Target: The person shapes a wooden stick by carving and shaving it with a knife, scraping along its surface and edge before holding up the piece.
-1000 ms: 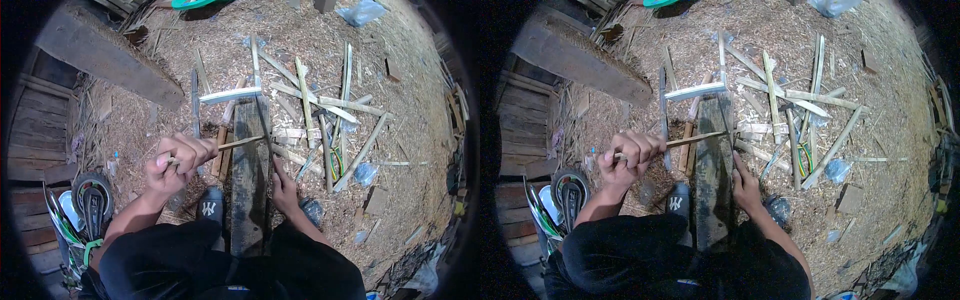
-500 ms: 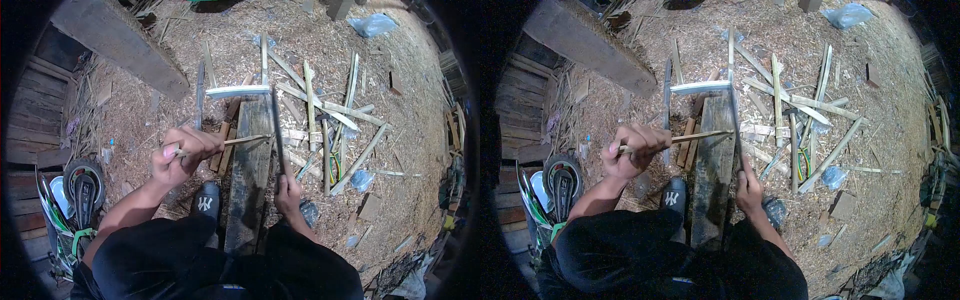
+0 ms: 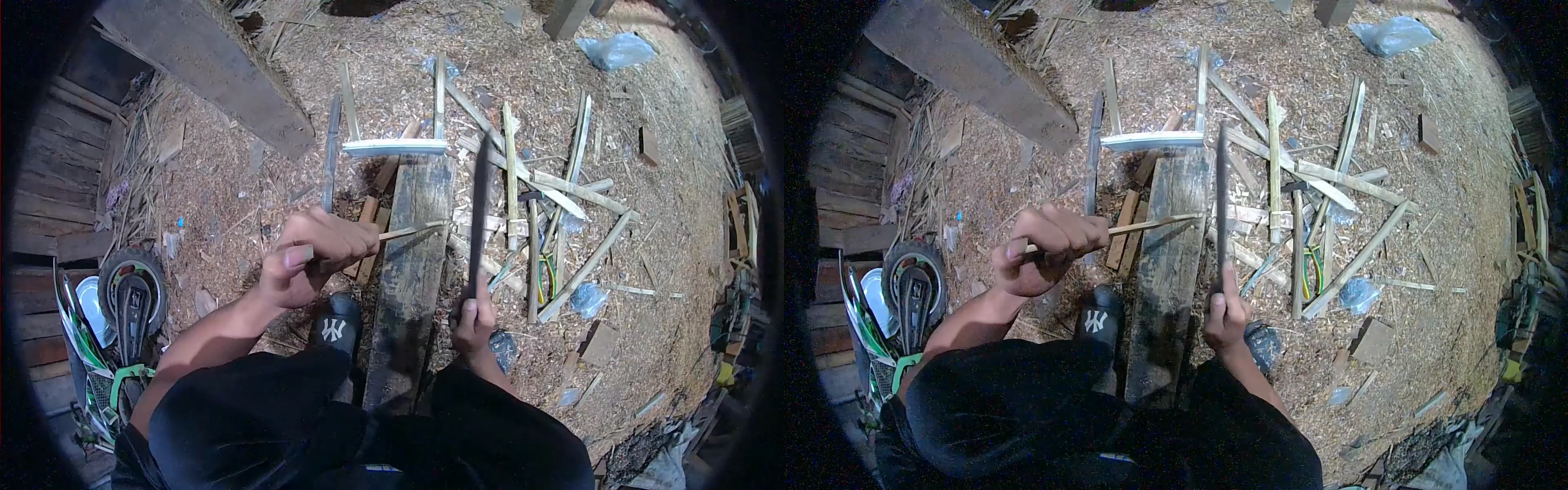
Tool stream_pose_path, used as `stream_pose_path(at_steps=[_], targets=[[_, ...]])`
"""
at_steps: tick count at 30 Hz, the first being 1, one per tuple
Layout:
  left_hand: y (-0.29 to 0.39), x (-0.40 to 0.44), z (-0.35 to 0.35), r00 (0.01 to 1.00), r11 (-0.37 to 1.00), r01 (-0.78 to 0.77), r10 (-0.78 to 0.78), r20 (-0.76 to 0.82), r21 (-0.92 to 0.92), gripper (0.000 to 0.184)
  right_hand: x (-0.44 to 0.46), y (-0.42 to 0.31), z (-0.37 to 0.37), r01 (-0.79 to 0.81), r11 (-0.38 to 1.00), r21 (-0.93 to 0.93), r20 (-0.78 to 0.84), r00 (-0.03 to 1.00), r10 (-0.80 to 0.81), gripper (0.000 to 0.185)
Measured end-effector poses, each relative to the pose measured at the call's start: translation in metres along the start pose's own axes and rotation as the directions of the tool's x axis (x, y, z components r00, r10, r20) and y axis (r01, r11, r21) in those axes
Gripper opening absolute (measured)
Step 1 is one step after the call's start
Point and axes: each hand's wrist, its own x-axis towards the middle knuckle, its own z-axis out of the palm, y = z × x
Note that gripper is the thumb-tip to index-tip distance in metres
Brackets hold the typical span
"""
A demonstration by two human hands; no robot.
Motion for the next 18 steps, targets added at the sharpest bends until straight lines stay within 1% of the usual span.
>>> stream_pose_path(at_steps=[1, 2, 3, 4, 5, 7, 8, 9, 10, 11, 12, 14, 15, 17, 18], targets=[[0.0, 0.0, 0.0, 1.0, 1.0, -0.003, 0.003, -0.003, 0.001, 0.066, 0.002, -0.002, 0.001, -0.175, 0.973, -0.151, 0.077, 0.979, 0.188, 0.05], [0.0, 0.001, 0.001, 0.999, 1.0, -0.006, 0.006, -0.034, -0.003, 0.066, 0.008, -0.001, 0.003, -0.272, 0.937, -0.219, 0.216, 0.923, 0.318, 0.049], [-0.001, 0.001, 0.002, 0.998, 1.0, -0.006, 0.005, -0.064, -0.01, 0.065, 0.009, -0.003, 0.004, -0.221, 0.95, -0.218, 0.199, 0.943, 0.265, 0.049], [-0.002, 0.003, 0.002, 0.998, 1.0, -0.009, 0.008, -0.061, -0.01, 0.065, 0.01, -0.003, 0.004, -0.169, 0.961, -0.218, 0.179, 0.961, 0.21, 0.049], [-0.001, 0.003, 0.002, 0.998, 1.0, -0.013, 0.012, -0.059, -0.017, 0.065, 0.009, -0.003, 0.003, -0.167, 0.962, -0.217, 0.18, 0.961, 0.208, 0.049], [-0.001, 0.001, 0.001, 0.998, 1.0, -0.004, 0.002, -0.059, -0.026, 0.064, -0.002, -0.005, -0.001, -0.319, 0.946, -0.061, 0.104, 0.94, 0.324, 0.048], [-0.001, 0.0, 0.0, 1.0, 1.0, -0.003, 0.002, -0.031, -0.014, 0.064, -0.004, -0.001, -0.002, -0.323, 0.944, -0.062, 0.107, 0.939, 0.328, 0.048], [-0.002, 0.0, -0.001, 1.0, 1.0, -0.005, 0.005, -0.004, -0.001, 0.064, -0.007, 0.007, -0.002, -0.154, 0.988, -0.015, 0.061, 0.986, 0.155, 0.049], [-0.001, -0.001, 0.0, 1.0, 1.0, -0.005, 0.005, -0.005, -0.004, 0.064, -0.01, 0.015, -0.002, 0.021, 1.0, 0.022, 0.004, 1.0, -0.021, 0.05], [-0.001, -0.001, -0.001, 1.0, 1.0, -0.002, 0.002, -0.016, -0.001, 0.063, -0.011, 0.022, -0.001, 0.06, 0.992, -0.109, 0.047, 0.997, -0.055, 0.049], [-0.001, 0.0, -0.001, 1.0, 1.0, -0.003, 0.003, -0.027, 0.003, 0.063, -0.006, 0.015, 0.006, -0.185, 0.977, -0.106, 0.12, 0.973, 0.197, 0.049], [-0.002, 0.0, 0.002, 0.999, 1.0, -0.017, 0.016, -0.05, -0.024, 0.063, 0.011, -0.002, 0.006, -0.272, 0.916, -0.295, 0.145, 0.935, 0.324, 0.048], [-0.002, 0.001, 0.002, 0.997, 0.999, -0.026, 0.022, -0.074, -0.048, 0.063, 0.011, 0.003, 0.004, -0.268, 0.918, -0.293, 0.139, 0.938, 0.318, 0.048], [-0.002, -0.001, 0.0, 0.998, 1.0, -0.016, 0.015, -0.062, -0.014, 0.063, 0.001, 0.015, 0.004, -0.234, 0.952, -0.195, 0.084, 0.964, 0.254, 0.049], [-0.002, -0.002, 0.001, 0.999, 1.0, -0.008, 0.008, -0.053, 0.011, 0.063, 0.006, -0.001, 0.004, -0.23, 0.972, 0.056, 0.073, 0.971, 0.226, 0.052]])
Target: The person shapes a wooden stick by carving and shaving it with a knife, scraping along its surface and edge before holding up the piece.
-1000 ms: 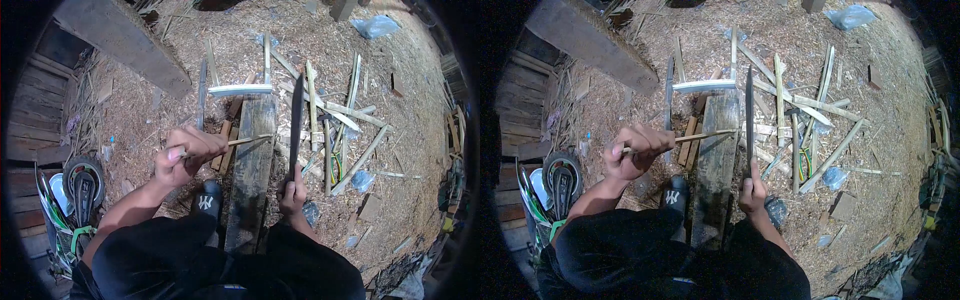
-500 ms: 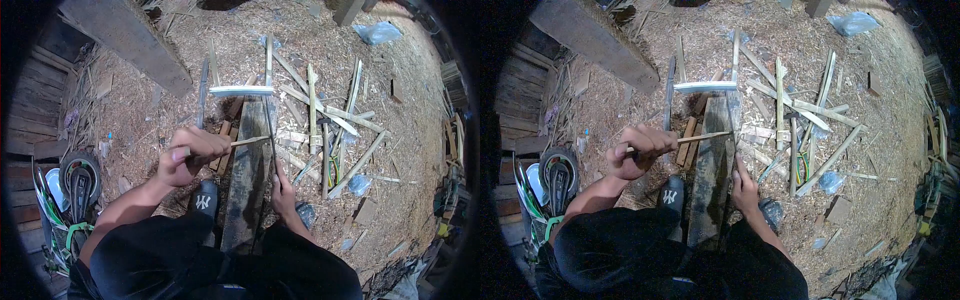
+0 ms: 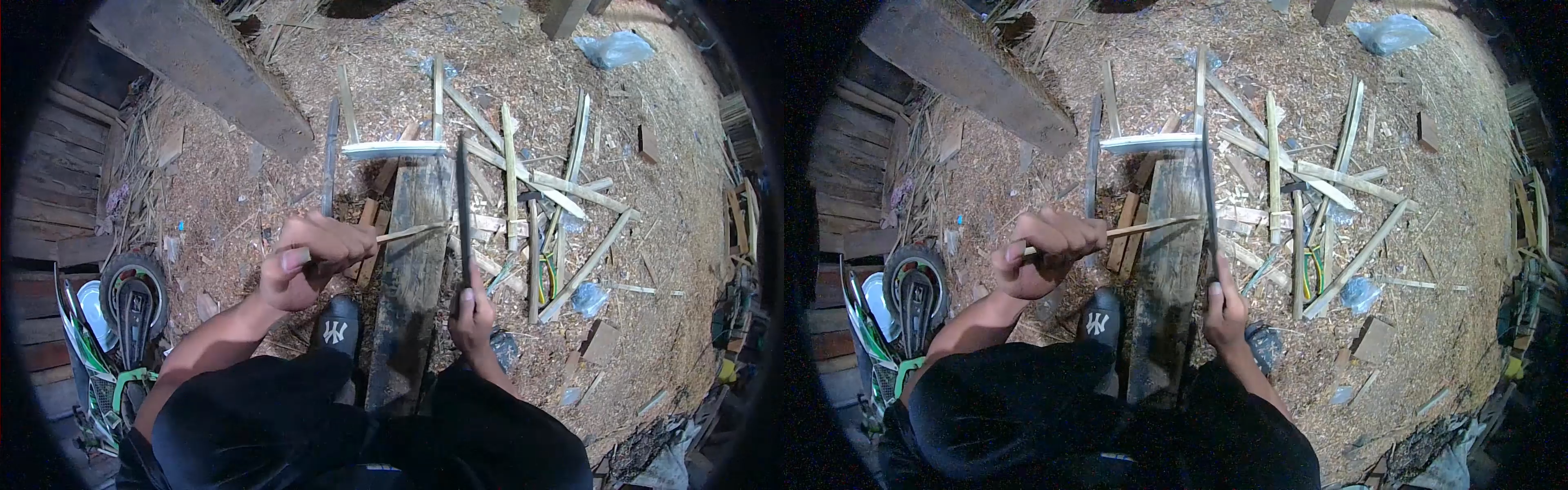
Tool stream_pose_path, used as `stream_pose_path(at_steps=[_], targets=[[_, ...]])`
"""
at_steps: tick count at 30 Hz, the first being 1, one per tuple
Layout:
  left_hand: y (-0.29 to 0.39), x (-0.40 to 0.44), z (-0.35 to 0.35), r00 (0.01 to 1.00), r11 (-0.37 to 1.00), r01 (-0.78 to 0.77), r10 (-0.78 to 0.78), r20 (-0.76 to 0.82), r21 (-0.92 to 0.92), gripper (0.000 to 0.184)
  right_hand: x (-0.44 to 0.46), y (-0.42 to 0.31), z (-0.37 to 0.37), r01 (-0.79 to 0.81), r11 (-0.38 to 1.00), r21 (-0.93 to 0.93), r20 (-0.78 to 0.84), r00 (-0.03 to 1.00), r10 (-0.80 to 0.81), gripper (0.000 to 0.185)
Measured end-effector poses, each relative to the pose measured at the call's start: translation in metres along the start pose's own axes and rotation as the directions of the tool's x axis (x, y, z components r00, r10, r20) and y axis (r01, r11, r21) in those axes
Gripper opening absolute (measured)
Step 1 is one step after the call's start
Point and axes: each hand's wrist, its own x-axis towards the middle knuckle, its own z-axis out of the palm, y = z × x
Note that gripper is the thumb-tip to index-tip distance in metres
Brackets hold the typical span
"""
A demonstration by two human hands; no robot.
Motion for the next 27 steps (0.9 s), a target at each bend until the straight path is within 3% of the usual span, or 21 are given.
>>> stream_pose_path(at_steps=[3, 6, 9, 10, 12, 14, 18, 19, 20, 22, 23, 24, 26, 27], targets=[[0.002, 0.003, 0.0, 0.999, 1.0, -0.019, 0.02, 0.045, -0.007, 0.064, -0.009, 0.012, -0.006, 0.073, 0.995, -0.064, -0.019, 0.997, -0.075, 0.049], [-0.003, 0.0, -0.001, 0.999, 0.999, -0.034, 0.034, 0.02, -0.021, 0.064, -0.001, 0.012, 0.002, -0.015, 0.949, -0.315, 0.099, 0.994, 0.048, 0.049], [0.003, 0.002, 0.005, 1.0, 0.999, 0.009, -0.008, -0.01, 0.032, 0.078, -0.001, 0.009, -0.007, -0.06, 0.982, -0.177, 0.046, 0.997, 0.069, 0.05], [-0.003, 0.001, 0.014, 0.992, 0.999, -0.047, 0.049, -0.119, 0.023, 0.077, -0.005, 0.009, -0.008, -0.096, 0.99, -0.101, 0.03, 0.995, 0.099, 0.051], [0.008, 0.007, 0.007, 1.0, 0.999, -0.001, 0.0, 0.027, 0.035, 0.073, -0.005, 0.012, -0.01, -0.121, 0.992, -0.026, 0.019, 0.992, 0.122, 0.051], [0.003, 0.005, 0.005, 1.0, 0.999, -0.007, 0.006, 0.014, 0.035, 0.071, -0.008, 0.026, -0.009, 0.166, 0.986, -0.014, -0.026, 0.986, -0.166, 0.053], [0.002, 0.001, 0.008, 1.0, 1.0, 0.008, -0.007, -0.027, 0.03, 0.068, -0.007, 0.014, 0.005, -0.015, 0.966, -0.259, 0.072, 0.997, 0.034, 0.05], [0.001, 0.001, 0.008, 1.0, 1.0, 0.008, -0.008, -0.024, 0.028, 0.068, 0.0, 0.031, 0.006, 0.226, 0.911, -0.345, 0.041, 0.973, -0.226, 0.051], [0.001, 0.002, 0.008, 1.0, 0.999, 0.004, -0.003, -0.029, 0.035, 0.068, -0.005, 0.044, 0.002, 0.227, 0.911, -0.344, 0.042, 0.973, -0.227, 0.051], [0.001, -0.001, 0.007, 0.999, 0.999, 0.014, -0.013, -0.036, 0.042, 0.068, -0.006, 0.012, -0.001, -0.005, 0.993, -0.116, -0.037, 0.999, 0.001, 0.051], [-0.001, -0.002, 0.006, 0.999, 1.0, 0.006, -0.005, -0.038, 0.03, 0.068, -0.01, 0.008, -0.006, -0.086, 0.991, -0.097, -0.015, 0.996, 0.085, 0.05], [-0.002, -0.002, 0.006, 0.999, 1.0, -0.006, 0.006, -0.041, 0.017, 0.067, -0.012, 0.016, -0.008, -0.087, 0.991, -0.099, -0.013, 0.996, 0.087, 0.05], [0.0, -0.001, 0.006, 0.999, 1.0, 0.007, -0.006, -0.046, 0.024, 0.067, -0.019, 0.035, -0.008, 0.074, 0.995, -0.063, 0.008, 0.997, -0.074, 0.051], [0.001, 0.0, 0.005, 0.999, 0.999, 0.015, -0.013, -0.048, 0.035, 0.067, -0.015, 0.032, -0.008, -0.035, 0.987, -0.157, 0.12, 0.991, 0.054, 0.051]])
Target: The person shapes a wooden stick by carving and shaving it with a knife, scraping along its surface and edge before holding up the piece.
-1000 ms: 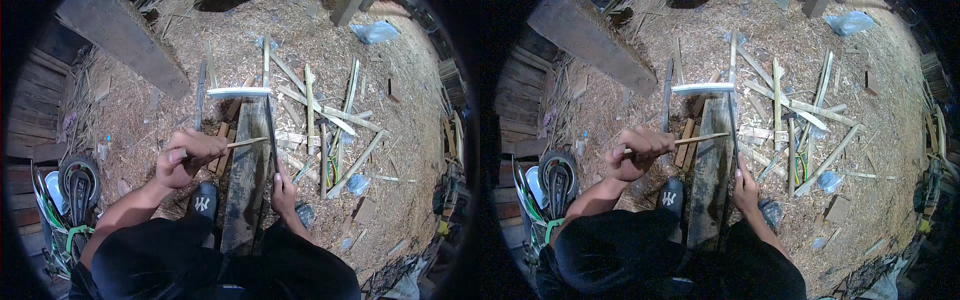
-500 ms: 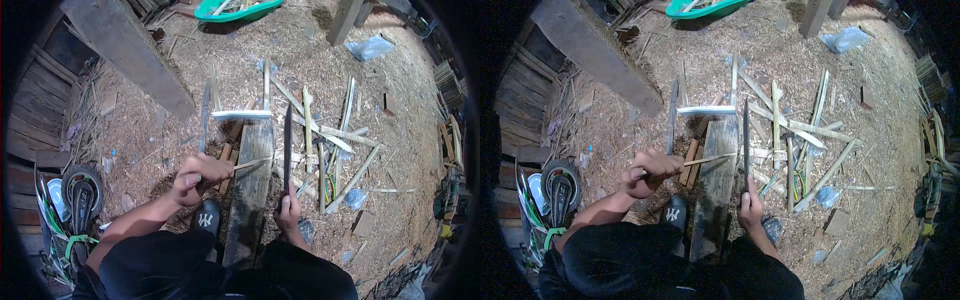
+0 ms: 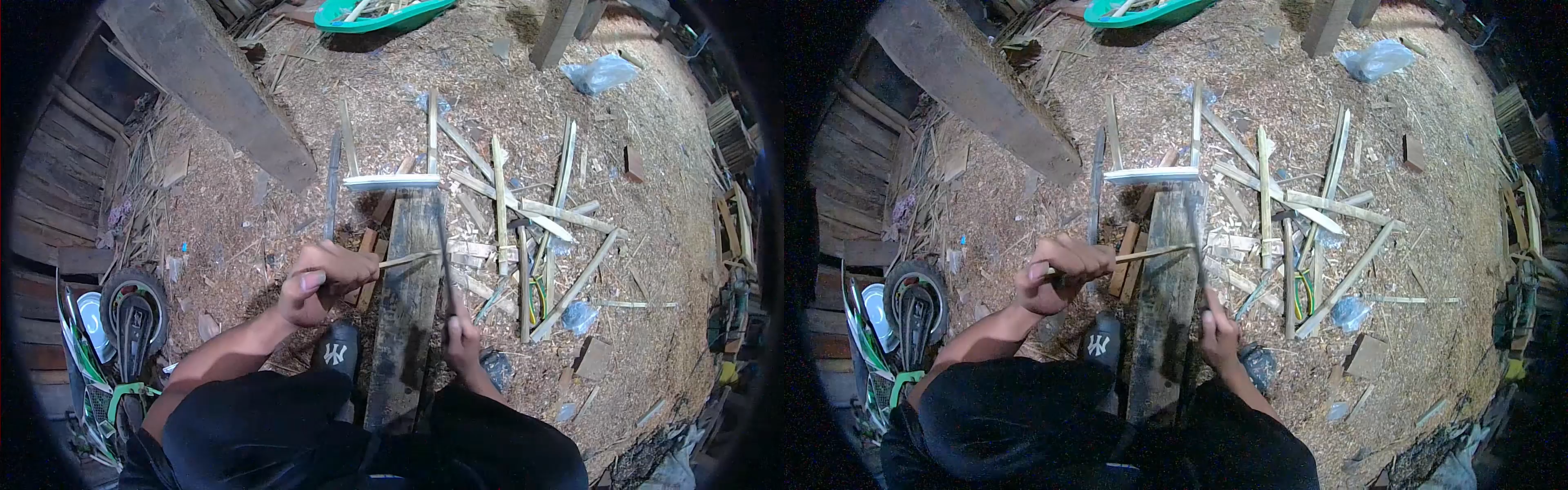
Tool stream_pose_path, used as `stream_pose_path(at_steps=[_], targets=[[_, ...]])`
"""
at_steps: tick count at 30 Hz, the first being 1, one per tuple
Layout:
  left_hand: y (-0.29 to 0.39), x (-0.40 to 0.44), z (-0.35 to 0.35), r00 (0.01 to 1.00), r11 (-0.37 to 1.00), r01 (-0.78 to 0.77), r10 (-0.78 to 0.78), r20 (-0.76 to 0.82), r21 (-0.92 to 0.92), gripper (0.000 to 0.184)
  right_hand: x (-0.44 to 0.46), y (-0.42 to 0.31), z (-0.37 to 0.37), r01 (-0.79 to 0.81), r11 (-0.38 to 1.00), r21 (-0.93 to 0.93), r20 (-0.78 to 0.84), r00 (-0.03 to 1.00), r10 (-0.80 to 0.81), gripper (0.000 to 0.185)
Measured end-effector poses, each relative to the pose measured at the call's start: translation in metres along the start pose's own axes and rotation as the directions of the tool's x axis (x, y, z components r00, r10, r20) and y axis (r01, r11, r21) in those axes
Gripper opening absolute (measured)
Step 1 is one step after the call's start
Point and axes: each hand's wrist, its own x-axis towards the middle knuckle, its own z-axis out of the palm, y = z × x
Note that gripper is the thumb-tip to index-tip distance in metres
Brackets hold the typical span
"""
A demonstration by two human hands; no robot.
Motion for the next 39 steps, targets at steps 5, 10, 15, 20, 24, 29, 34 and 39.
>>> stream_pose_path(at_steps=[5, 10, 15, 20, 24, 29, 34, 39], targets=[[-0.001, 0.0, -0.003, 0.999, 1.0, -0.011, 0.012, 0.045, -0.024, 0.066, 0.007, -0.017, -0.006, 0.032, 0.999, -0.006, -0.075, 0.997, -0.032, 0.051], [0.0, 0.001, -0.004, 0.997, 0.999, -0.035, 0.037, 0.074, -0.026, 0.066, 0.0, -0.002, 0.001, 0.078, 0.988, 0.133, -0.05, 0.996, -0.072, 0.051], [-0.003, 0.0, -0.007, 0.999, 0.999, -0.012, 0.014, 0.053, -0.032, 0.066, 0.017, 0.007, -0.006, -0.157, 0.945, 0.286, 0.049, 0.988, 0.149, 0.052], [-0.001, 0.002, -0.002, 0.998, 0.999, -0.039, 0.041, 0.045, -0.034, 0.066, -0.005, -0.006, -0.002, -0.184, 0.84, 0.51, -0.019, 0.974, 0.225, 0.05], [-0.004, 0.0, -0.005, 1.0, 0.999, -0.003, 0.004, 0.029, -0.046, 0.066, 0.022, -0.019, -0.01, -0.052, 0.998, -0.026, 0.076, 0.996, 0.054, 0.05], [0.001, 0.001, -0.001, 0.999, 1.0, 0.002, -0.002, 0.034, -0.018, 0.067, 0.001, 0.026, -0.005, -0.041, 0.618, 0.785, 0.012, 0.999, 0.05, 0.05], [0.0, 0.002, -0.002, 0.999, 1.0, 0.002, -0.001, 0.053, -0.017, 0.066, 0.02, -0.011, -0.006, 0.025, 0.997, -0.073, 0.01, 1.0, -0.025, 0.05], [-0.001, -0.002, -0.002, 0.999, 1.0, -0.01, 0.01, 0.042, -0.007, 0.066, 0.01, -0.018, -0.011, -0.26, 0.905, 0.338, 0.018, 0.963, 0.27, 0.05]])
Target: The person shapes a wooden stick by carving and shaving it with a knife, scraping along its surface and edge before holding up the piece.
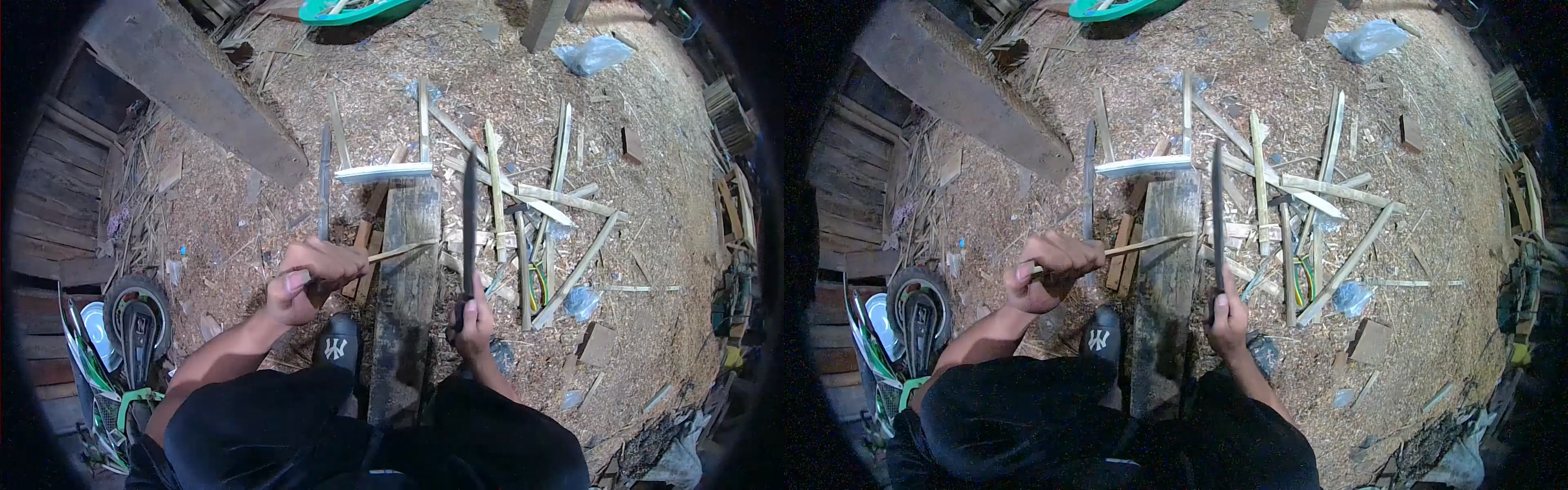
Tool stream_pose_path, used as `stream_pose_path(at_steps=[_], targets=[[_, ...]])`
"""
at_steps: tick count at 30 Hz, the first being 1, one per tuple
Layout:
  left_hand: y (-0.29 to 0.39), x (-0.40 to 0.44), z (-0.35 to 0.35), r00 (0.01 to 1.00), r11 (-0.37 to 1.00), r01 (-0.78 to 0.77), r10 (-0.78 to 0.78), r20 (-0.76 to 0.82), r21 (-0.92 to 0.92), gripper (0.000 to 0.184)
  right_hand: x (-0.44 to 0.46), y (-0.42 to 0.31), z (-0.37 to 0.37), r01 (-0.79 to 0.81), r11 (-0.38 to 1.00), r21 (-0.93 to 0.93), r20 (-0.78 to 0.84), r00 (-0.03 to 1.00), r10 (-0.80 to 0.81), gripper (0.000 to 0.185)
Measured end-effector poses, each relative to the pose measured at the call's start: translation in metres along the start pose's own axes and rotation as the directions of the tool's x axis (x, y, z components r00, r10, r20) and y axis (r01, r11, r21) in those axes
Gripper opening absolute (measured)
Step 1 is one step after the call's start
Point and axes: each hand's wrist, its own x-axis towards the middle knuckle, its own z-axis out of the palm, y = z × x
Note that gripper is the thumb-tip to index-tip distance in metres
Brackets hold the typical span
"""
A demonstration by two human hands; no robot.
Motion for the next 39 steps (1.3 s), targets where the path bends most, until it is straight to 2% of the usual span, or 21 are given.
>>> stream_pose_path(at_steps=[2, 3, 4, 9, 10, 12, 14, 15, 18, 19, 22, 24, 26, 28, 30, 31, 32, 34, 35, 36, 39], targets=[[0.0, -0.001, 0.0, 1.0, 1.0, 0.004, -0.004, 0.004, 0.004, 0.066, -0.001, 0.009, 0.01, 0.374, 0.927, 0.015, -0.107, 0.922, -0.371, 0.054], [0.0, -0.001, -0.001, 1.0, 1.0, 0.002, -0.002, -0.001, 0.005, 0.066, 0.001, 0.007, 0.003, 0.264, 0.918, -0.295, -0.01, 0.96, -0.279, 0.051], [0.0, 0.001, -0.001, 1.0, 1.0, -0.002, 0.002, -0.004, 0.007, 0.066, 0.006, 0.006, 0.004, 0.078, 0.917, -0.392, 0.1, 0.994, -0.042, 0.05], [-0.001, 0.0, -0.002, 1.0, 1.0, 0.003, -0.003, -0.002, -0.005, 0.068, 0.003, -0.005, 0.003, 0.088, 0.987, -0.136, 0.004, 0.996, -0.088, 0.05], [-0.002, -0.002, -0.001, 1.0, 1.0, -0.004, 0.004, 0.003, 0.005, 0.069, -0.002, -0.007, -0.001, -0.05, 0.999, -0.016, 0.035, 0.998, 0.051, 0.05], [0.001, 0.0, 0.0, 1.0, 1.0, 0.014, -0.014, -0.007, 0.001, 0.07, -0.009, 0.01, 0.002, 0.052, 0.99, 0.134, -0.005, 0.999, -0.051, 0.05], [0.002, 0.002, 0.0, 1.0, 1.0, 0.023, -0.023, -0.008, -0.001, 0.07, 0.002, 0.013, 0.004, 0.336, 0.87, -0.36, 0.057, 0.939, -0.339, 0.05], [0.002, 0.002, 0.0, 0.999, 0.999, 0.031, -0.031, -0.02, 0.014, 0.072, 0.004, -0.008, 0.008, 0.191, 0.924, -0.332, 0.155, 0.977, -0.146, 0.049], [0.001, 0.002, 0.0, 0.999, 0.999, 0.035, -0.034, -0.019, 0.035, 0.074, 0.003, -0.007, 0.002, -0.077, 0.973, -0.219, 0.08, 0.992, 0.096, 0.05], [0.0, 0.0, 0.0, 0.999, 0.999, 0.034, -0.034, -0.01, 0.035, 0.075, 0.004, -0.002, 0.001, 0.234, 0.924, -0.301, 0.047, 0.972, -0.231, 0.05], [0.001, 0.0, 0.002, 1.0, 1.0, 0.006, -0.006, -0.001, 0.003, 0.067, -0.007, 0.027, -0.005, 0.178, 0.984, -0.031, -0.005, 0.984, -0.178, 0.054], [0.001, 0.001, 0.002, 1.0, 1.0, 0.014, -0.014, -0.005, 0.017, 0.07, -0.003, 0.023, 0.001, 0.358, 0.919, -0.167, -0.021, 0.93, -0.366, 0.051], [0.001, 0.002, 0.001, 1.0, 0.999, 0.018, -0.018, -0.001, 0.035, 0.072, 0.001, -0.009, 0.009, 0.163, 0.901, -0.401, 0.165, 0.981, -0.105, 0.049], [0.001, 0.001, 0.0, 0.999, 0.999, 0.032, -0.032, -0.006, 0.022, 0.072, 0.008, 0.021, 0.004, 0.293, 0.871, -0.394, 0.093, 0.956, -0.28, 0.049], [0.001, 0.0, 0.003, 0.999, 0.999, 0.03, -0.029, -0.016, 0.037, 0.072, 0.006, 0.04, -0.003, 0.132, 0.986, -0.099, -0.048, 0.989, -0.137, 0.051], [0.001, 0.0, 0.004, 1.0, 0.999, 0.017, -0.016, -0.021, 0.046, 0.073, -0.003, -0.005, -0.001, -0.131, 0.99, 0.045, 0.015, 0.991, 0.13, 0.052], [0.002, 0.0, 0.004, 1.0, 0.999, 0.016, -0.015, -0.026, 0.046, 0.073, -0.003, 0.004, -0.001, -0.131, 0.99, 0.043, 0.019, 0.991, 0.131, 0.052], [0.003, 0.001, 0.005, 0.999, 0.998, 0.032, -0.03, -0.045, 0.047, 0.071, -0.006, 0.017, -0.001, 0.17, 0.983, 0.064, 0.025, 0.985, -0.172, 0.053], [0.002, 0.001, 0.005, 0.999, 0.999, 0.026, -0.025, -0.042, 0.042, 0.071, 0.008, 0.021, -0.005, 0.508, 0.777, -0.373, 0.129, 0.857, -0.498, 0.053], [0.001, 0.002, 0.005, 0.999, 0.999, 0.02, -0.018, -0.046, 0.041, 0.071, 0.005, 0.007, 0.004, 0.167, 0.948, -0.272, 0.176, 0.977, -0.121, 0.052], [0.002, 0.002, 0.003, 0.999, 0.999, 0.027, -0.027, -0.017, 0.034, 0.071, 0.008, 0.014, 0.0, 0.146, 0.978, -0.152, 0.108, 0.986, -0.13, 0.052]])
